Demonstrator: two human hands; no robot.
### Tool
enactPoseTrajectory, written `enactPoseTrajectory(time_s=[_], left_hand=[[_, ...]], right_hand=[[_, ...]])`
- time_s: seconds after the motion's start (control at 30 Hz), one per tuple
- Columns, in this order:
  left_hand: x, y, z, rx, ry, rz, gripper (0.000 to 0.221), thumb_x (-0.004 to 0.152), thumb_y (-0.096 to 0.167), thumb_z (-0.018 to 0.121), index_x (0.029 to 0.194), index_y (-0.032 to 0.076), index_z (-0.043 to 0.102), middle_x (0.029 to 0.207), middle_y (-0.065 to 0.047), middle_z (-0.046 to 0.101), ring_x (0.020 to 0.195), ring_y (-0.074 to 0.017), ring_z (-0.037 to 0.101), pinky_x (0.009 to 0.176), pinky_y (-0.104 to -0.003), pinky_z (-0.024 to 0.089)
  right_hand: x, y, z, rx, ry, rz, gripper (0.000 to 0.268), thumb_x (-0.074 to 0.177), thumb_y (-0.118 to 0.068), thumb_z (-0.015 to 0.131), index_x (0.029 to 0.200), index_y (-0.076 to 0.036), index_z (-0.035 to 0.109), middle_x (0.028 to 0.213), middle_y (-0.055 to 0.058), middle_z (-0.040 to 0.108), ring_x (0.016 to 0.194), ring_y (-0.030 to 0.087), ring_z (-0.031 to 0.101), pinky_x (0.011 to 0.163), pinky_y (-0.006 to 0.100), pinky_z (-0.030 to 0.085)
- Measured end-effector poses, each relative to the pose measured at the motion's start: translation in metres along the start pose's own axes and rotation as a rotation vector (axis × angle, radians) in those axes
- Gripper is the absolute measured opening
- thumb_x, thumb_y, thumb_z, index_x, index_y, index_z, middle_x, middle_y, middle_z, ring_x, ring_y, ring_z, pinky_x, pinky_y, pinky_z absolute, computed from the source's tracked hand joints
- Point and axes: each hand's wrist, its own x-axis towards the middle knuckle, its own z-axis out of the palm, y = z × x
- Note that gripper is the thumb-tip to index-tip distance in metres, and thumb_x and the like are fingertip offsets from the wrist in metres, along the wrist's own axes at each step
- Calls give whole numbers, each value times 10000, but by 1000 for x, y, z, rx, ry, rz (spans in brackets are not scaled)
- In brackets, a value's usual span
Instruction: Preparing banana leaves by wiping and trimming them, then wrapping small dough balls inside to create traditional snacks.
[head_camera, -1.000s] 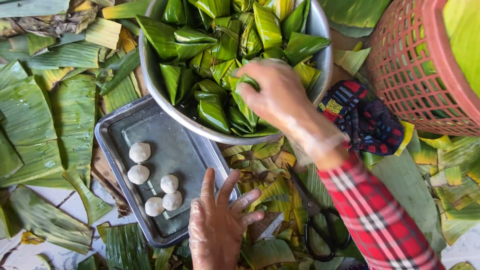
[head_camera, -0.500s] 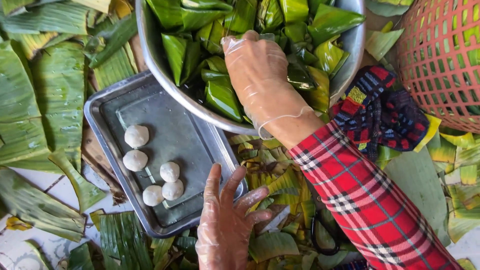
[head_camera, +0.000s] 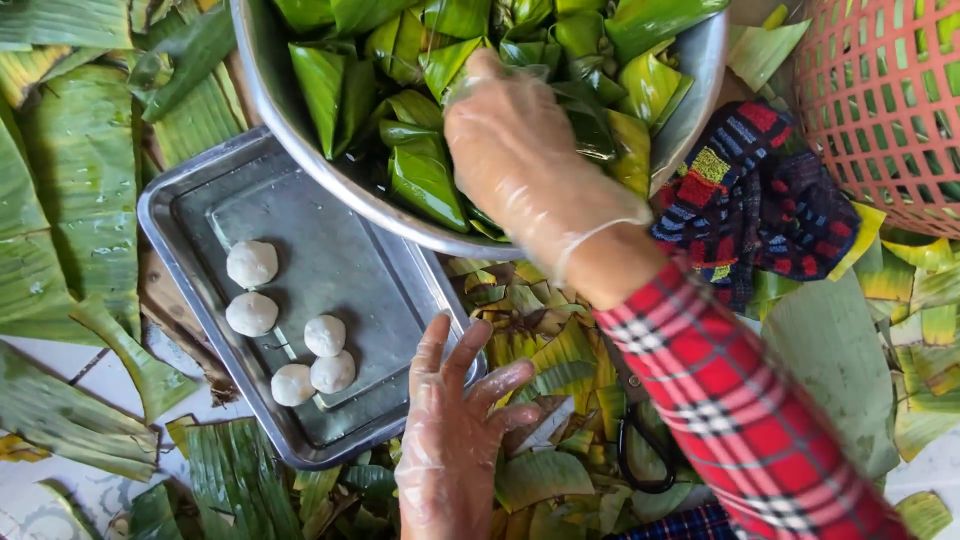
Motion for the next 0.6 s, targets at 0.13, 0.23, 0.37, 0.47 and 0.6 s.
enactPoseTrajectory(time_s=[0.13, 0.23, 0.37, 0.47, 0.6], left_hand=[[1, 2, 5, 128, 10, 10, 827, 840, 585, 589, 1543, 191, 407, 1518, -173, 516, 1007, -330, 722, 711, -396, 620], [-1, 21, 29, 217, 206, -83, 740, 861, 526, 465, 1543, 238, 461, 1516, -115, 568, 1016, -321, 702, 732, -409, 580], [-5, 23, 28, 271, 151, -38, 788, 848, 559, 392, 1564, 232, 419, 1547, -106, 551, 1077, -330, 678, 817, -464, 558], [-18, 25, 34, 314, 71, 5, 795, 851, 568, 393, 1561, 211, 422, 1532, -104, 552, 1065, -278, 668, 849, -442, 558], [-30, 28, 41, 321, 93, -36, 789, 843, 563, 428, 1551, 214, 433, 1561, -89, 536, 1081, -288, 671, 822, -422, 539]], right_hand=[[28, 7, 25, -187, 129, -50, 134, 971, -43, 638, 975, 4, 763, 1208, 220, 526, 843, 301, 608, 680, 379, 628], [-9, 0, -18, 73, -76, 26, 280, 1016, -6, 548, 1273, -6, 659, 1287, 145, 478, 889, 222, 522, 714, 332, 588], [-33, 5, -7, -21, 84, -60, 496, 986, -32, 566, 1478, -60, 511, 1245, 155, 498, 999, 313, 542, 783, 389, 579], [-42, 12, 9, -146, 273, -100, 424, 988, -64, 535, 1409, -101, 564, 1443, 196, 460, 1145, 412, 519, 785, 514, 566], [-55, 17, 24, -180, 338, -123, 528, 986, -22, 483, 1508, -99, 475, 1506, 222, 435, 1178, 444, 506, 788, 533, 554]])
